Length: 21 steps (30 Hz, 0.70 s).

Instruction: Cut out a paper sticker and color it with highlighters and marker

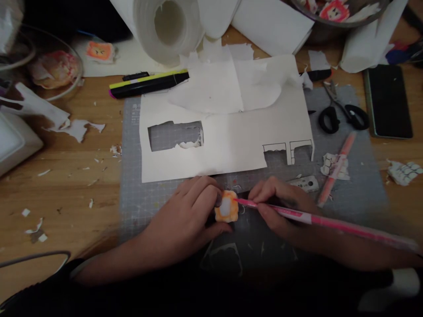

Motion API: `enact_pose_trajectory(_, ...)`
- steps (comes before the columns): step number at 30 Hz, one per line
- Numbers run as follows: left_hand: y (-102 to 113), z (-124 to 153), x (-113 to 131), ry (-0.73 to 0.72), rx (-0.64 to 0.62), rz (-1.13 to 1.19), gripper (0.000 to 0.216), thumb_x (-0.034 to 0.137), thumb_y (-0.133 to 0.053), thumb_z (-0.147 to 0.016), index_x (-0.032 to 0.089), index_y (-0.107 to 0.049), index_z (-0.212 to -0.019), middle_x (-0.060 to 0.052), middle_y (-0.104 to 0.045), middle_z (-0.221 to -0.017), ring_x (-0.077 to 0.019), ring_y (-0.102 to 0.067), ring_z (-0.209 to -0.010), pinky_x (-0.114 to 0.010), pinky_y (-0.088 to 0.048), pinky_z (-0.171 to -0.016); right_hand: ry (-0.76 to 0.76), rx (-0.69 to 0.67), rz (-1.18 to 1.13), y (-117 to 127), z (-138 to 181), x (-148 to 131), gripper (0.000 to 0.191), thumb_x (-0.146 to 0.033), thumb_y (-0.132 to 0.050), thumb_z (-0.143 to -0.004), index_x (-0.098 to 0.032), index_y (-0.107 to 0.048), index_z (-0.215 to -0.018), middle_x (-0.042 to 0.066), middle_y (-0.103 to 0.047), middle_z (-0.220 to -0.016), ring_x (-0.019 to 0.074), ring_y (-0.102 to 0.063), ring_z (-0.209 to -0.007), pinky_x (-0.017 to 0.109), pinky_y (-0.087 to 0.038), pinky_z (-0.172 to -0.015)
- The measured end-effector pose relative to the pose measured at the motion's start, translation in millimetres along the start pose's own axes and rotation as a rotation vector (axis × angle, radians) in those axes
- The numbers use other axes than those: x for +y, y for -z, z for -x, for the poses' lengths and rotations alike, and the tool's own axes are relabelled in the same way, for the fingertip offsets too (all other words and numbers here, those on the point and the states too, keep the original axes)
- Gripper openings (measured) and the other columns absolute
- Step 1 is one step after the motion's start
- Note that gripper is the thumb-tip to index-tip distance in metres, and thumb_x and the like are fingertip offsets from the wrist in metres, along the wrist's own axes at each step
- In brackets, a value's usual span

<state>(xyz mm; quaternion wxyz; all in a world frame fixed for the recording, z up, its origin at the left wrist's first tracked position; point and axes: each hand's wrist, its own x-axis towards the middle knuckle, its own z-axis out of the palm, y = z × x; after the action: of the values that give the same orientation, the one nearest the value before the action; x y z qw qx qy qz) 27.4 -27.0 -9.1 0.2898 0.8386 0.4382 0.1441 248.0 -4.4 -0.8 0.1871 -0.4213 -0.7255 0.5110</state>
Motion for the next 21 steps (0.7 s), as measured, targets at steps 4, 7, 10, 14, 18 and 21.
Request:
enact_pose_trajectory(4,-0.4,-0.1,-0.4,-0.014,0.002,-0.003,0.027,0.034,-0.066,-0.078,0.018,-0.045,-0.085,-0.009,-0.058,-0.096,-0.0246,-0.055,-0.090,-0.040,-0.049,-0.073,0.052,-0.109,0.006,1.3,-0.2,-0.2,0.007,-0.020,-0.052,-0.079,-0.020,-0.050,-0.073,0.000,-0.062,-0.073,0.0121,-0.057,-0.064,0.025,-0.043,-0.058)
enact_pose_trajectory(7,-0.3,-0.4,-0.3,-0.018,-0.005,-0.010,0.029,0.033,-0.067,-0.077,0.018,-0.044,-0.086,-0.009,-0.057,-0.096,-0.0247,-0.054,-0.089,-0.040,-0.049,-0.072,-0.009,-0.020,-0.004,1.2,0.5,-0.6,0.007,-0.020,-0.049,-0.081,-0.020,-0.049,-0.074,0.001,-0.062,-0.072,0.0130,-0.057,-0.064,0.026,-0.043,-0.057)
enact_pose_trajectory(10,0.3,-0.2,0.0,-0.014,-0.011,-0.007,0.031,0.033,-0.068,-0.076,0.018,-0.043,-0.085,-0.008,-0.057,-0.096,-0.0252,-0.054,-0.089,-0.041,-0.048,-0.072,-0.005,-0.039,-0.012,0.8,1.1,-1.2,0.006,-0.019,-0.049,-0.080,-0.020,-0.049,-0.073,0.001,-0.062,-0.073,0.0126,-0.056,-0.063,0.026,-0.043,-0.057)
enact_pose_trajectory(14,0.7,0.5,0.5,-0.010,-0.010,0.000,0.027,0.031,-0.066,-0.078,0.018,-0.044,-0.086,-0.008,-0.057,-0.096,-0.0245,-0.054,-0.090,-0.040,-0.048,-0.073,-0.017,-0.016,-0.013,0.1,0.6,-1.5,0.009,-0.020,-0.049,-0.080,-0.019,-0.049,-0.071,0.000,-0.061,-0.070,0.0122,-0.055,-0.062,0.025,-0.042,-0.055)
enact_pose_trajectory(18,0.4,0.1,0.2,-0.017,0.001,0.002,0.025,0.031,-0.065,-0.078,0.018,-0.045,-0.085,-0.009,-0.058,-0.096,-0.0242,-0.054,-0.090,-0.039,-0.048,-0.073,0.030,-0.035,-0.036,-0.6,0.1,-0.9,0.008,-0.017,-0.049,-0.077,-0.020,-0.048,-0.070,-0.001,-0.061,-0.068,0.0114,-0.054,-0.058,0.025,-0.041,-0.053)
enact_pose_trajectory(21,0.4,-0.8,-0.2,-0.025,0.005,0.001,0.028,0.032,-0.067,-0.077,0.018,-0.044,-0.085,-0.008,-0.057,-0.096,-0.0247,-0.054,-0.091,-0.040,-0.048,-0.073,0.002,0.001,-0.019,-0.6,1.2,-0.5,0.009,-0.017,-0.048,-0.078,-0.020,-0.048,-0.070,0.000,-0.061,-0.069,0.0119,-0.055,-0.061,0.026,-0.042,-0.055)
